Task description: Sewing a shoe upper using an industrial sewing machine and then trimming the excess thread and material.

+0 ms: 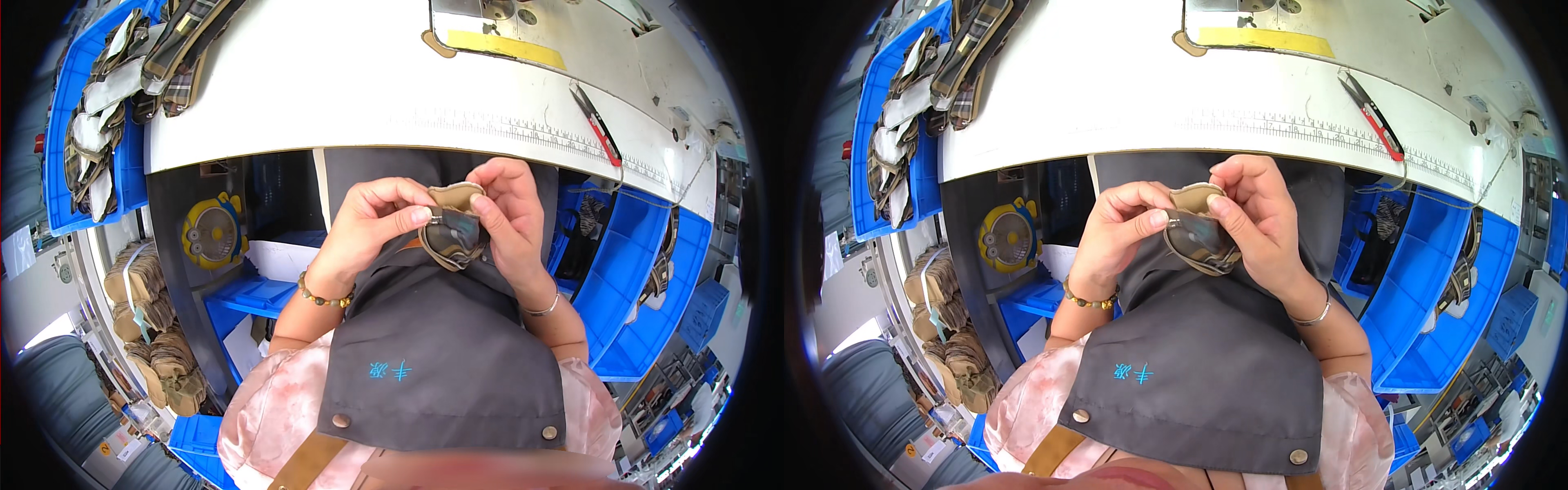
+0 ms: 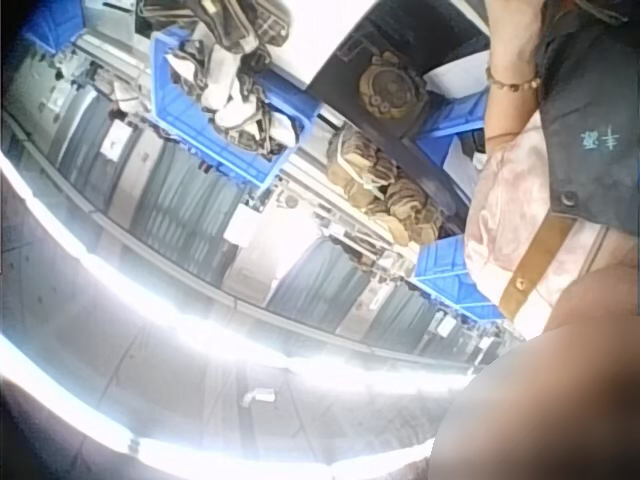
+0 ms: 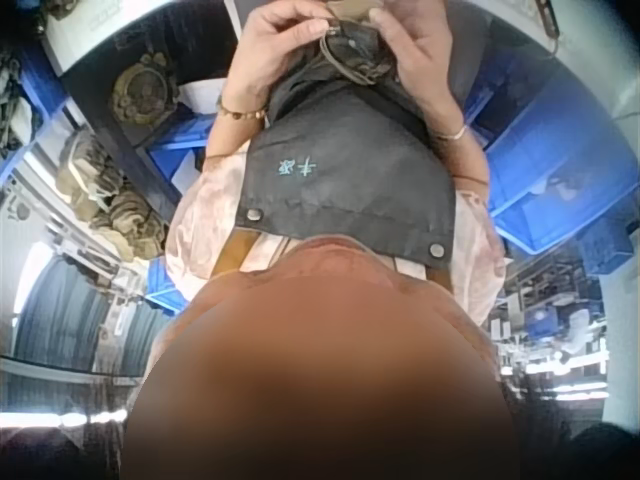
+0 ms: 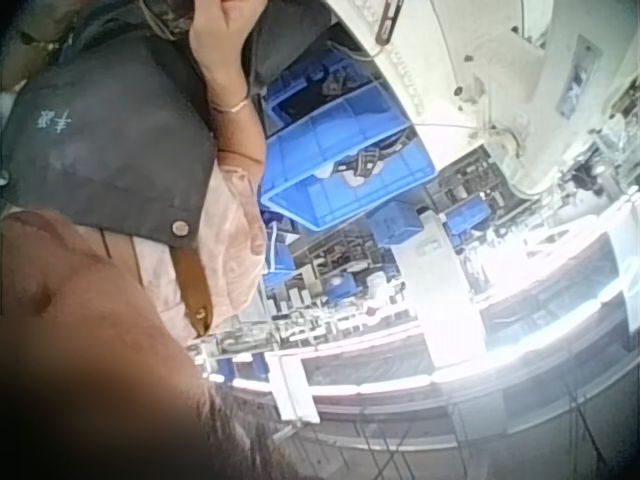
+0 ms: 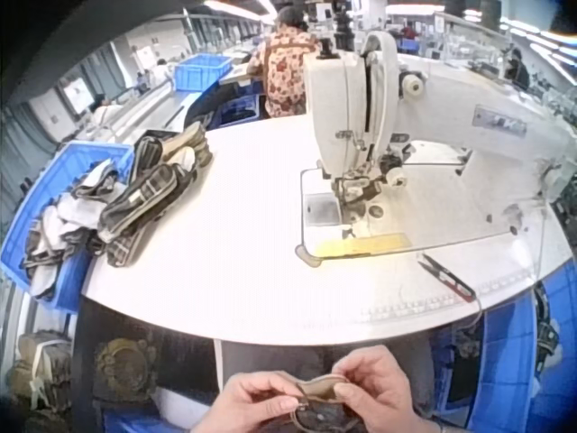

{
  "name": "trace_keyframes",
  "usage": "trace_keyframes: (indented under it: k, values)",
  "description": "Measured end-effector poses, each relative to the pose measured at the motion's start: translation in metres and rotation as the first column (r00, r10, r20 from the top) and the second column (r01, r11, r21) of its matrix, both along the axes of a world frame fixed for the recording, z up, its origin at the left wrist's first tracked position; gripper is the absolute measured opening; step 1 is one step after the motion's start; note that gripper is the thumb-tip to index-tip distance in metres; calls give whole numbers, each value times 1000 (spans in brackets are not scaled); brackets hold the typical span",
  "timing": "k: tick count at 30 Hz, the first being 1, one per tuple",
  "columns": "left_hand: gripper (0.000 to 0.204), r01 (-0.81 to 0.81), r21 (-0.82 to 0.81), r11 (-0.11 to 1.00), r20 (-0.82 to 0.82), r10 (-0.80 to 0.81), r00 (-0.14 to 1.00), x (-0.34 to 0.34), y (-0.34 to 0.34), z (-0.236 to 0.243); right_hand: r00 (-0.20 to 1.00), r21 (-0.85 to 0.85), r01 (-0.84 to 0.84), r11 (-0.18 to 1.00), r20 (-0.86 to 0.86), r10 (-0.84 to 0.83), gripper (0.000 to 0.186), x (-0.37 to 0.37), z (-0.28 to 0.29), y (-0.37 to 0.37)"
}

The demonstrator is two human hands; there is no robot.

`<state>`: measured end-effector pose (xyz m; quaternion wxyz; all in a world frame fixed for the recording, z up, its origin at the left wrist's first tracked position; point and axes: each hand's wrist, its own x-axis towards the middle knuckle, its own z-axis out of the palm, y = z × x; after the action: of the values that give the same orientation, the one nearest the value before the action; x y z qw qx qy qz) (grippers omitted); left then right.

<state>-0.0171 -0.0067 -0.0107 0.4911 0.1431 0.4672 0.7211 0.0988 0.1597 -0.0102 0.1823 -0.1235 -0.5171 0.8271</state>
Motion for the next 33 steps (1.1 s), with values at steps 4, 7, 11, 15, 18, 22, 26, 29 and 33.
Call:
trace_keyframes:
  k: [4,7,11,15,18,22,26,29,33]
  values:
    - [7,-47,9,999,-26,48,999,1,2,3,993,339,-84,937,-44,105,17,-1,5,27]
    - [7,-49,-16,999,-53,48,997,2,4,6,996,703,-81,706,22,92,30,-7,28,39]
    - [5,-12,-56,998,-67,8,998,1,3,7,991,749,-64,660,-29,129,26,-13,36,44]
    - [7,-11,-98,995,-34,8,999,2,7,16,972,758,-182,626,45,228,21,-18,42,45]
    - [7,-46,-89,995,-160,31,987,2,7,18,959,780,-262,568,143,246,21,-19,49,51]
    - [8,-96,-19,995,-335,84,938,-2,8,15,934,811,-330,483,206,293,17,-17,46,55]
    - [7,-101,-25,995,-304,89,949,-1,9,17,937,753,-317,577,154,313,15,-18,35,47]
    - [5,-142,-98,985,-302,106,948,-1,6,12,913,749,-352,562,143,381,14,-21,30,49]
    - [5,-154,-109,982,-239,124,963,3,3,9,810,476,-573,667,208,548,11,-14,21,56]
